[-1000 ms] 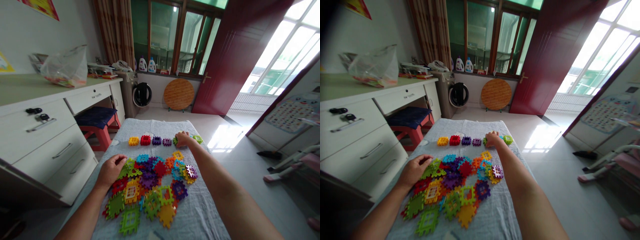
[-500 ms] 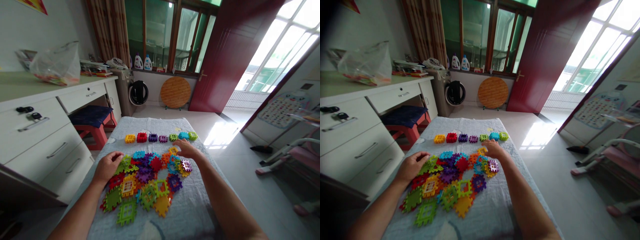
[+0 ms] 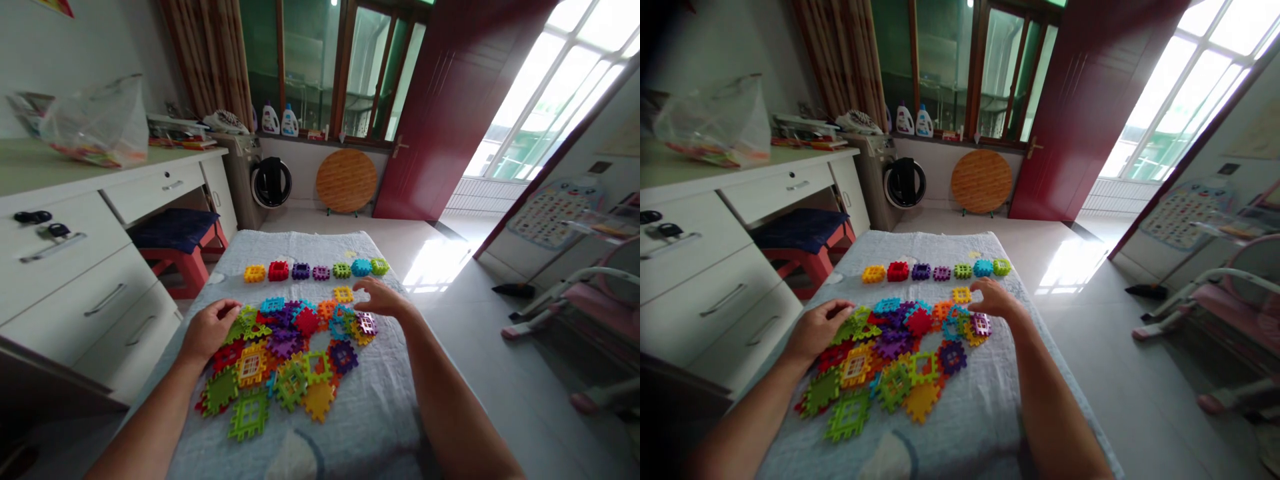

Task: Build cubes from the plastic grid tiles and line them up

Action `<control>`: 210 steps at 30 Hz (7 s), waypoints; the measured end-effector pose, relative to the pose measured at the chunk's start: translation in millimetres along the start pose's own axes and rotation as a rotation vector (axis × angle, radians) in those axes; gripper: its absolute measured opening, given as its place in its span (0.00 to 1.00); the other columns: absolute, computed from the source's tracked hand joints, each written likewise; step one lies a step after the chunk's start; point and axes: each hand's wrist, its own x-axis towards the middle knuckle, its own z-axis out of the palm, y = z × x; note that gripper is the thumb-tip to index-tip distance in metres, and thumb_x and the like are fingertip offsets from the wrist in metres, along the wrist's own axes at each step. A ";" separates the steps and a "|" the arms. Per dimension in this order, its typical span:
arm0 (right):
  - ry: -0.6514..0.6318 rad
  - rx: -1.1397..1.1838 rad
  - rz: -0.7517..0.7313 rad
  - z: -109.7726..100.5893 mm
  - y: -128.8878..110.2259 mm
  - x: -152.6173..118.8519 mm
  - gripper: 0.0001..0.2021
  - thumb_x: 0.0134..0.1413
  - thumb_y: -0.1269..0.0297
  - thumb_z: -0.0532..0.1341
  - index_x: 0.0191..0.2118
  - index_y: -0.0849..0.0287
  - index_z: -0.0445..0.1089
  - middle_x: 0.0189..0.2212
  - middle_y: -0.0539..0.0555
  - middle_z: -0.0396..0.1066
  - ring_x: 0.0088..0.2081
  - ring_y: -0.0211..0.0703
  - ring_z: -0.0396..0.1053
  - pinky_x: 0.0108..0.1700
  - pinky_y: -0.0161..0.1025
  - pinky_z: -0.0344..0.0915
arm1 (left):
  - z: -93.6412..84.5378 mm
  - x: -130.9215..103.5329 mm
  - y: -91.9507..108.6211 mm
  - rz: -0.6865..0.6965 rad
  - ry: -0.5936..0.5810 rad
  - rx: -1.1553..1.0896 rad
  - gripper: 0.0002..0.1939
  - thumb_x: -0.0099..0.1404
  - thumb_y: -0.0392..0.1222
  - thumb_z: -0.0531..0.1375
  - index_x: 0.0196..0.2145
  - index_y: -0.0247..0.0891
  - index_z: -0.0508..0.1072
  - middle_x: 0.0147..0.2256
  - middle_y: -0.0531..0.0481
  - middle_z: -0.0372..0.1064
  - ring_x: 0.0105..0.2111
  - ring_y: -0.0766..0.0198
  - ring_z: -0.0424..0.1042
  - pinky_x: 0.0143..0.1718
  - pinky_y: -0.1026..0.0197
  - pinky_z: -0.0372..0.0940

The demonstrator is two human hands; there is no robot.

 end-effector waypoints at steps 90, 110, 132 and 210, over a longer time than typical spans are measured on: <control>0.237 -0.061 0.182 11.8 0.9 -9.6 0.24 0.43 0.58 0.67 0.49 0.53 0.69 0.44 0.55 0.64 0.46 0.50 0.59 0.49 0.45 0.54 | -1.7 0.4 5.9 0.014 0.022 -0.013 0.16 0.53 0.54 0.56 0.30 0.41 0.76 0.29 0.51 0.77 0.30 0.59 0.74 0.35 0.64 0.67; 0.029 -0.096 0.126 27.2 -5.6 34.2 0.22 0.42 0.59 0.66 0.46 0.56 0.71 0.43 0.55 0.66 0.45 0.51 0.60 0.46 0.43 0.55 | 2.6 0.8 -2.8 0.026 -0.022 -0.029 0.16 0.57 0.53 0.55 0.33 0.40 0.74 0.32 0.51 0.76 0.34 0.59 0.74 0.38 0.64 0.66; 0.253 0.247 -0.295 34.5 -82.6 24.8 0.30 0.43 0.59 0.67 0.54 0.58 0.61 0.38 0.55 0.69 0.36 0.42 0.67 0.40 0.39 0.64 | 9.3 -2.5 121.1 0.552 -0.404 0.097 0.33 0.51 0.55 0.65 0.52 0.37 0.67 0.52 0.41 0.66 0.53 0.52 0.63 0.55 0.53 0.57; 0.323 0.247 0.283 28.5 46.2 -44.6 0.20 0.42 0.68 0.54 0.45 0.57 0.68 0.41 0.54 0.70 0.41 0.45 0.68 0.45 0.44 0.65 | -3.0 117.4 8.6 0.151 -0.273 0.156 0.44 0.41 0.55 0.63 0.54 0.34 0.62 0.55 0.37 0.61 0.56 0.45 0.59 0.58 0.51 0.53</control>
